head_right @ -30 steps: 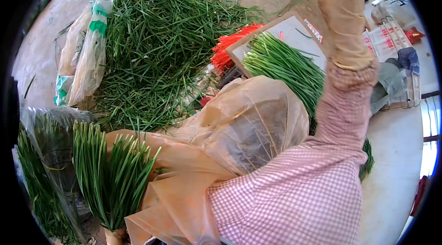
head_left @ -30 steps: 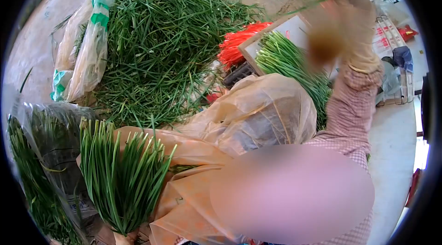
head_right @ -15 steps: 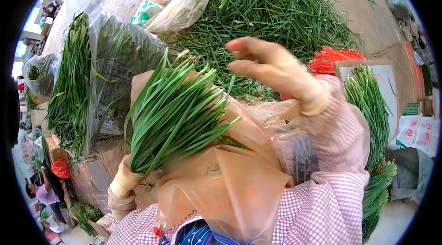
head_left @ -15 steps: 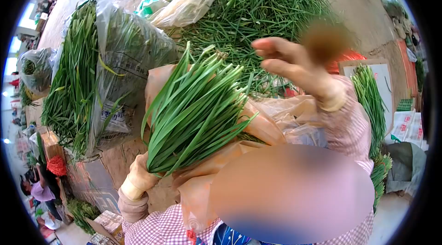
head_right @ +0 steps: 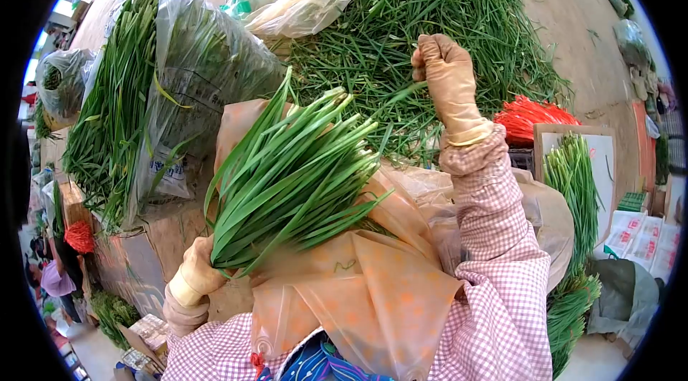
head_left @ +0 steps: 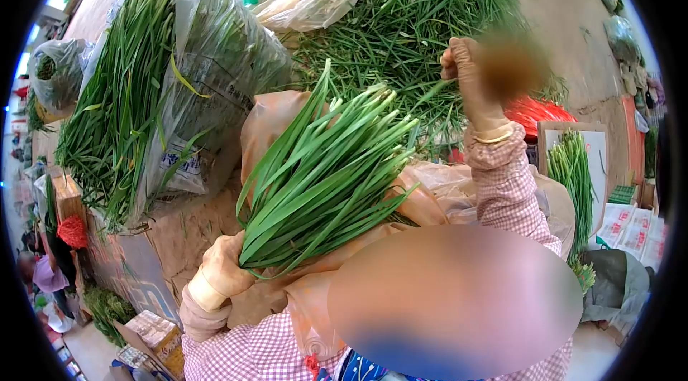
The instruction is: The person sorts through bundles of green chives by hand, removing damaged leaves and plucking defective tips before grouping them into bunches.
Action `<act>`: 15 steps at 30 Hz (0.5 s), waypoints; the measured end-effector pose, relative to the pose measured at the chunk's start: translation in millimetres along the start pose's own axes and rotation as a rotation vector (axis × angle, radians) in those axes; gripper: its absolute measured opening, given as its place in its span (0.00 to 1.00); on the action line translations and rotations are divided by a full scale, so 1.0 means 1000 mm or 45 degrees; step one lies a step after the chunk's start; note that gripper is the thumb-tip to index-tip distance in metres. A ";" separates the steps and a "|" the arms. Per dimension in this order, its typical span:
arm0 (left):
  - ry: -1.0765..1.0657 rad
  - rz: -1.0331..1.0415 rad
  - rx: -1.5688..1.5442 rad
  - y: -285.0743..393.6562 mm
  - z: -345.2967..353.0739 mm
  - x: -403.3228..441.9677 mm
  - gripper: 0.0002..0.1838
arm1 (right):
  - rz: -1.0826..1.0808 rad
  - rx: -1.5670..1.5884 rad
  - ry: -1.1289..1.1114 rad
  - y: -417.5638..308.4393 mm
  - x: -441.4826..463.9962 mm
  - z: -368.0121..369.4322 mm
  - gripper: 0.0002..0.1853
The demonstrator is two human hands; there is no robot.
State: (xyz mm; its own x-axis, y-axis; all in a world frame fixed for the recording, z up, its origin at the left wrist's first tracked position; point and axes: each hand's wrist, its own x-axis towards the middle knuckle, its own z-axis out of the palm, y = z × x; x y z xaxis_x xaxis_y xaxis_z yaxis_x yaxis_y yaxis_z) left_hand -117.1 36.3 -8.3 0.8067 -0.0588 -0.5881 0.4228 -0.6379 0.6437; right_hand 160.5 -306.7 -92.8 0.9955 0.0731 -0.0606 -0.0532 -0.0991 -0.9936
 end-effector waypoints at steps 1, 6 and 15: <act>0.001 -0.003 -0.002 0.000 0.000 0.000 0.17 | -0.113 0.007 -0.092 -0.005 -0.002 0.004 0.16; -0.042 0.011 0.059 0.002 -0.001 0.002 0.20 | -0.151 -0.361 -0.823 -0.036 -0.026 0.055 0.22; -0.104 0.103 -0.299 -0.034 0.007 0.009 0.19 | 0.055 0.201 0.183 0.019 0.021 -0.024 0.13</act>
State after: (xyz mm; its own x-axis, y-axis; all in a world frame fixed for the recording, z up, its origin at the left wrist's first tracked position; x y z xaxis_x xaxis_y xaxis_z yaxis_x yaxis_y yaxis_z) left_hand -127.1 52.5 -38.7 0.8100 -0.1702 -0.5611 0.4498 -0.4336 0.7808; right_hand 182.5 -330.5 -110.4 0.9924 -0.0715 -0.1004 -0.0963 0.0581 -0.9937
